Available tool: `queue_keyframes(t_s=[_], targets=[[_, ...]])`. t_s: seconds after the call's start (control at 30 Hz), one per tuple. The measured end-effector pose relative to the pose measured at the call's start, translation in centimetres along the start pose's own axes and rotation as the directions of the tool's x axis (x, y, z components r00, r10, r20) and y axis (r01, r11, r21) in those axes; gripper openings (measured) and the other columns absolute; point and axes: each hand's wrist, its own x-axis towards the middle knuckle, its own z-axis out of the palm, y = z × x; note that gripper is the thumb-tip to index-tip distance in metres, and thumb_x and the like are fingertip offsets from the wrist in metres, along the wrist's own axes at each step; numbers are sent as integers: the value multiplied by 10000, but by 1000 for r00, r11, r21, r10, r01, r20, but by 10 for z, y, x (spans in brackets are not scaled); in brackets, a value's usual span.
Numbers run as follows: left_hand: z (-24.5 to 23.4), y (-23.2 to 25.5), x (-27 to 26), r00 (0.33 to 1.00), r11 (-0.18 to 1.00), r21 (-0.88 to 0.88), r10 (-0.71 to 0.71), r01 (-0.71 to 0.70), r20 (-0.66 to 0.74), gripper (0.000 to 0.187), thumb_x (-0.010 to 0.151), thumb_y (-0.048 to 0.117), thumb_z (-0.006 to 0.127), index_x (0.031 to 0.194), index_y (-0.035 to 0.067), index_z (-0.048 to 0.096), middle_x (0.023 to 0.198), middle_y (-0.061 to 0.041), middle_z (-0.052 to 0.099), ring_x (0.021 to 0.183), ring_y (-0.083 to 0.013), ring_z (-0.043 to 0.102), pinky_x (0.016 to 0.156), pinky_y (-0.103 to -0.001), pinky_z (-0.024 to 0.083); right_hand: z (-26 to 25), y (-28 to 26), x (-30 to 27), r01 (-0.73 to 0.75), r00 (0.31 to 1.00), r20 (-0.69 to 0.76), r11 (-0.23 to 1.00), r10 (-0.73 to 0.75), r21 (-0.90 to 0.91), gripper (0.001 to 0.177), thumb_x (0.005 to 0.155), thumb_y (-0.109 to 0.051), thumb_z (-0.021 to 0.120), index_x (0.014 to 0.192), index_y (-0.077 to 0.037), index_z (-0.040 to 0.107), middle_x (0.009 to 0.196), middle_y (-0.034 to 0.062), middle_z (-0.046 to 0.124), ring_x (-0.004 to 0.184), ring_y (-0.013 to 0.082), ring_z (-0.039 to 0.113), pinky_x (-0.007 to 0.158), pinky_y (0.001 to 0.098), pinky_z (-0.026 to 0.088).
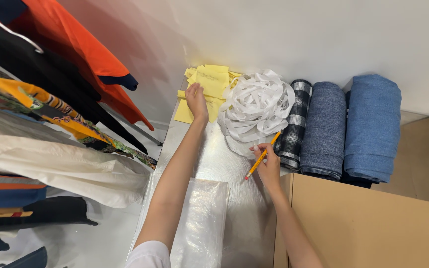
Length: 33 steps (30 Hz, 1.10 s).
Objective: Pack items into a cardboard box and write a note on a sticky note
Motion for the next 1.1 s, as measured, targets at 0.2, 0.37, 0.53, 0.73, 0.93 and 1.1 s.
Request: queue_keyframes(t_s=[0.2,0.37,0.53,0.73,0.93,1.1], targets=[[-31,45,-48,987,964,-254,37,-76,-156,348,866,123,649,1197,36,715,1289,-57,482,1132,-149,541,915,-295,580,4,-3,-4,-30,1000,4,1000,30,10,173,1058,-286,608,975,-134,603,985,66,785,854,222,732,712,311,552],[-102,97,-151,996,950,-314,-27,0,-84,296,922,90,654,1203,7,693,1279,-101,484,1083,-165,545,898,-296,579,6,-41,-33,-60,998,4,981,61,186,208,1044,-273,634,946,-111,549,1099,104,757,994,226,708,784,311,548],[-166,119,-250,994,982,-159,-105,102,-13,291,922,111,714,1211,96,684,923,-63,677,835,-129,667,825,-259,578,-7,-119,-88,-138,990,84,804,110,578,306,1008,-250,650,916,-154,374,1354,117,656,1198,165,608,907,208,484],[-197,127,-361,993,982,-181,-33,53,111,482,821,6,816,1167,58,485,1026,-93,578,735,-137,683,774,-285,602,-47,-103,-138,-94,981,-66,739,184,667,433,940,-137,745,864,-181,321,1106,67,690,881,68,609,803,209,539],[-190,130,-445,934,985,-104,-93,136,344,339,908,180,782,1189,44,652,921,-92,666,783,-160,703,783,-321,595,-138,-71,-192,-114,970,-112,813,215,571,521,894,-155,833,798,-185,321,875,15,638,769,86,591,730,224,541],[-156,128,-511,897,997,57,-73,53,436,290,916,286,773,1096,58,789,902,-107,740,805,-155,677,808,-304,584,-236,-63,-237,-47,988,-114,901,107,431,513,873,-173,860,776,-180,356,877,20,679,759,38,558,722,190,510]])
